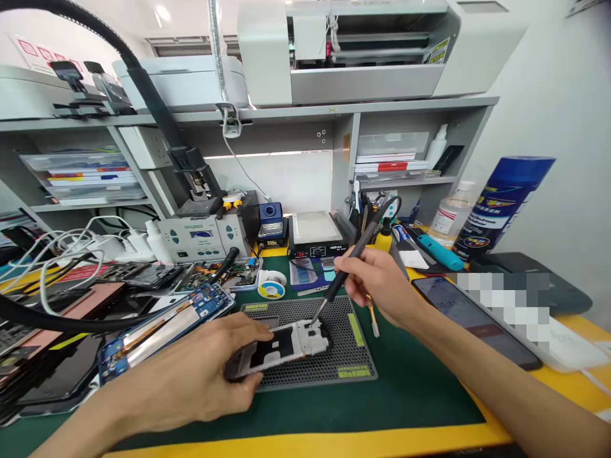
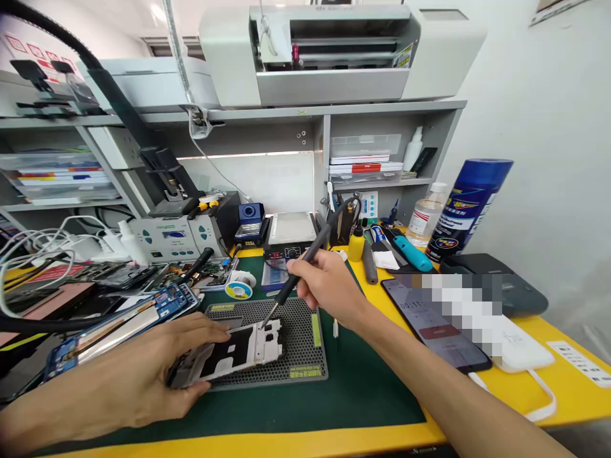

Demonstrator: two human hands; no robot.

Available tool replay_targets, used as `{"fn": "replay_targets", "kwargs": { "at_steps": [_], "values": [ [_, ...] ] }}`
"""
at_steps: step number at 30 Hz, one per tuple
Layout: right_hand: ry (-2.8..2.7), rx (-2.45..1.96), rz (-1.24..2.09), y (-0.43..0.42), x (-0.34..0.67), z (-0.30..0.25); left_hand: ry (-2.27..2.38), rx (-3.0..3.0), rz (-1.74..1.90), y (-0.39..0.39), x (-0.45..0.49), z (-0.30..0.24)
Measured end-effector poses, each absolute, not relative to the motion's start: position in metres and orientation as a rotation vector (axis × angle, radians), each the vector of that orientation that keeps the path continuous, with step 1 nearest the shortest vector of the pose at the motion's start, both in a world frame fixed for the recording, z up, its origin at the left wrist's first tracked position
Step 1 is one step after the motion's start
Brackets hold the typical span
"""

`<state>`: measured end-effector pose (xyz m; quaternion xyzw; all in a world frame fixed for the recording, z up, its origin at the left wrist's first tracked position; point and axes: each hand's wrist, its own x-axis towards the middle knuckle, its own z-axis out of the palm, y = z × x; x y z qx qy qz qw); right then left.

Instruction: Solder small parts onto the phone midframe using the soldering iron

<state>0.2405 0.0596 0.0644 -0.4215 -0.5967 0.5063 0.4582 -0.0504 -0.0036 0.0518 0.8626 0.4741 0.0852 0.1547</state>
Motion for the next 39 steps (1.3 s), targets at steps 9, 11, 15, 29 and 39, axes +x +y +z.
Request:
{"fn": "replay_targets", "kwargs": {
  "at_steps": [9,11,15,29,39],
  "values": [
    [-1.224,-1.048,1.222,0.066,0.249,0.069,1.206,2.424,0.454,0.003,-0.039,0.062],
    [-1.216,-1.043,1.232,0.066,0.248,0.068,1.179,2.430,0.506,0.003,-0.040,0.059],
    [-1.223,-1.037,1.258,0.064,0.245,0.065,1.168,2.494,0.525,0.002,-0.039,0.051],
    [-1.130,-1.060,1.247,0.062,0.240,0.063,1.032,3.100,0.520,-0.013,-0.038,0.036],
    [-1.078,-1.086,1.126,0.074,0.246,0.057,1.468,2.501,0.484,0.072,-0.040,0.081]
  ]
}}
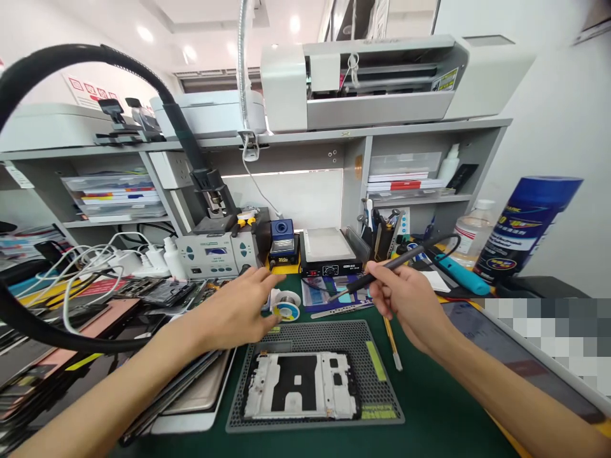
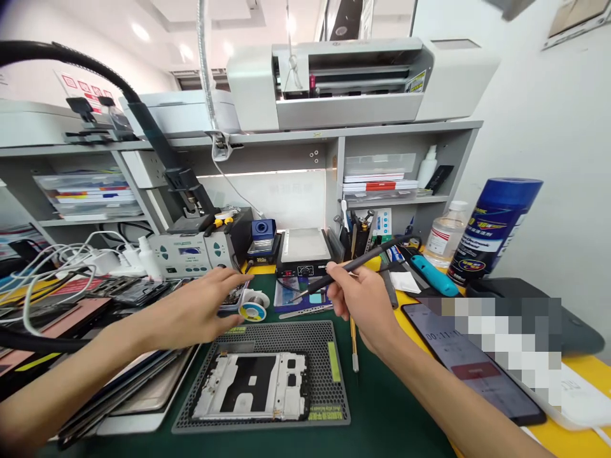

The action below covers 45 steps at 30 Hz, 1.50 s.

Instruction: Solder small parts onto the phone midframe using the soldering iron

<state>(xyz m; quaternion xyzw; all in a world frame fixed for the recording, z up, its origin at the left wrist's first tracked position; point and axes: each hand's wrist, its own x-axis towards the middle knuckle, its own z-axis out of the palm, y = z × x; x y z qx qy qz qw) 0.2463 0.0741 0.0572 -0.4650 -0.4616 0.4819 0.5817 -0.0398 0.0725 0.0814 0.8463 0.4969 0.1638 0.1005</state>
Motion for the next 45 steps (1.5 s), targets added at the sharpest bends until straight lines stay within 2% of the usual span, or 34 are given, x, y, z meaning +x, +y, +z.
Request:
{"fn": "replay_targets", "kwargs": {
  "at_steps": [4,9,17,24,32,45],
  "values": [
    [-1.046,-1.081,1.102,0.081,0.252,0.057,1.402,2.280,0.571,0.095,-0.029,0.090],
    [-1.092,-0.995,1.096,0.082,0.257,0.060,1.300,1.775,0.917,0.070,-0.025,0.094],
    [-1.413,-0.860,0.998,0.067,0.242,0.050,1.013,1.138,1.211,0.044,-0.004,0.059],
    [-1.687,-0.826,0.857,0.050,0.226,0.042,0.900,0.987,1.250,0.038,0.003,0.058],
    [-1.736,-0.826,0.662,0.044,0.221,0.040,0.952,0.924,1.234,0.030,0.010,0.057],
    [-1.814,-0.826,0.719,0.042,0.220,0.038,1.011,0.800,1.197,0.027,0.018,0.064]
  ]
}}
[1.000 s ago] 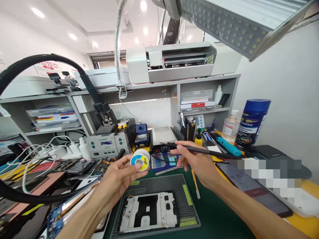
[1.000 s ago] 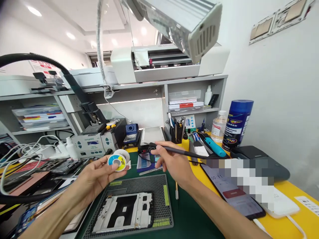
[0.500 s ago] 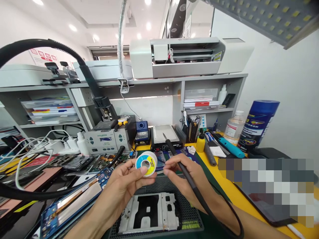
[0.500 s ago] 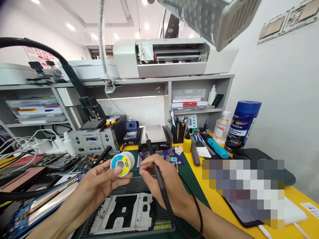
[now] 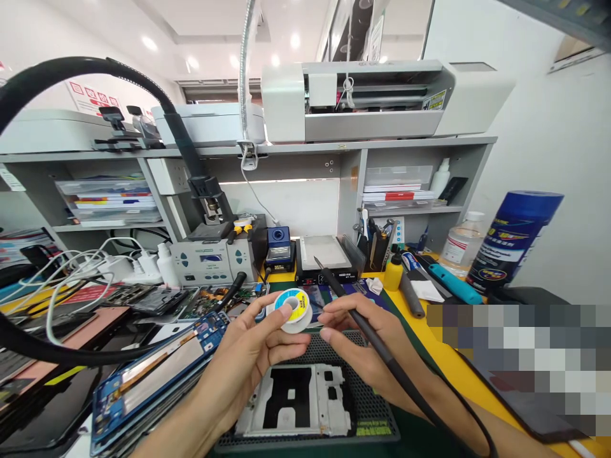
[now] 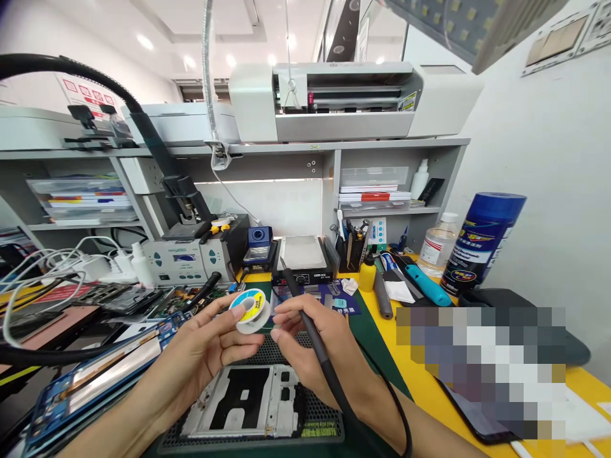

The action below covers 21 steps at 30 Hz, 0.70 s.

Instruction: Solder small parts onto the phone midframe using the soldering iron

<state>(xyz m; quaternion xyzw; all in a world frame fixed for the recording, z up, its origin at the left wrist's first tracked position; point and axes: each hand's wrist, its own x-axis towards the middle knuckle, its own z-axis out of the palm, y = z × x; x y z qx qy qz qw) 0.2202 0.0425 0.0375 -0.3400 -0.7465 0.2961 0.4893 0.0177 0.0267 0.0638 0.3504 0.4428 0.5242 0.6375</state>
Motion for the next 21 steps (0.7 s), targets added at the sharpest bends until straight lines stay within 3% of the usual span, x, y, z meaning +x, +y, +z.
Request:
{"fn": "replay_targets", "kwargs": {
  "at_steps": [21],
  "values": [
    [-1.888,-0.869,0.466,0.041,0.224,0.040,0.782,0.588,0.961,0.035,0.011,0.048]
  ]
}}
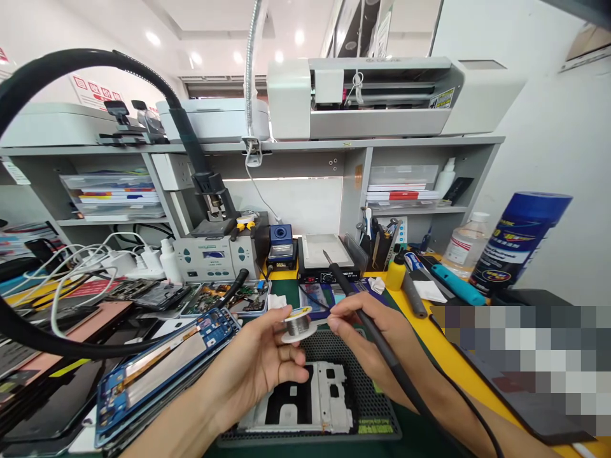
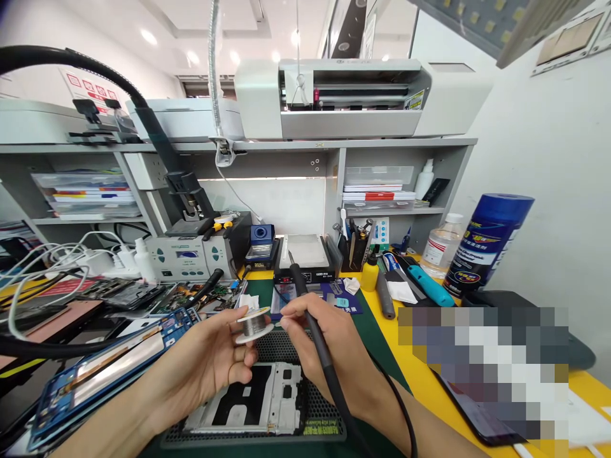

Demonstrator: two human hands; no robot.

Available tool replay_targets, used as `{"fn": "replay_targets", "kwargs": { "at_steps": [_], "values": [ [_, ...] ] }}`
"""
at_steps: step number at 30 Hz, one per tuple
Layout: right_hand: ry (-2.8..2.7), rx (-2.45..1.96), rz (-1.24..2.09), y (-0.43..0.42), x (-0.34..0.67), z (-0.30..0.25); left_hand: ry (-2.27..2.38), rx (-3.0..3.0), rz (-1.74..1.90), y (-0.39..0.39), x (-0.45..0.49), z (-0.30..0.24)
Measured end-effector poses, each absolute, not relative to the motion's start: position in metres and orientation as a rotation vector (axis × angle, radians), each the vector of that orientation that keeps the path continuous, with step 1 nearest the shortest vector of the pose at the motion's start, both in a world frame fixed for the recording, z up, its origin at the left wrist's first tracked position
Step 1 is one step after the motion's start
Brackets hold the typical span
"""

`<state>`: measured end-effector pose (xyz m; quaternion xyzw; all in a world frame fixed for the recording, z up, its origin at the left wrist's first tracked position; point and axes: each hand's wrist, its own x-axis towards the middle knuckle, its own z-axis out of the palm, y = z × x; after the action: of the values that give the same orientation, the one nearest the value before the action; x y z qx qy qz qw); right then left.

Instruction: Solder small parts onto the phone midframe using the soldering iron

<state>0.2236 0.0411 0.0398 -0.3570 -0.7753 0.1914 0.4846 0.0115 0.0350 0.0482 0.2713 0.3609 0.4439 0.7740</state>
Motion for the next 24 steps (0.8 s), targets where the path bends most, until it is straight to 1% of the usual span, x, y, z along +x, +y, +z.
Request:
{"fn": "replay_targets", "kwargs": {
  "at_steps": [9,19,24],
  "values": [
    [-1.914,-0.866,0.490,0.034,0.223,0.047,0.718,0.691,0.959,0.032,0.010,0.042],
    [-1.941,-0.842,0.397,0.031,0.225,0.049,0.744,0.723,0.974,0.035,0.012,0.040],
    [-1.940,-0.863,0.457,0.034,0.226,0.047,0.691,0.707,0.981,0.034,0.011,0.038]
  ]
}}
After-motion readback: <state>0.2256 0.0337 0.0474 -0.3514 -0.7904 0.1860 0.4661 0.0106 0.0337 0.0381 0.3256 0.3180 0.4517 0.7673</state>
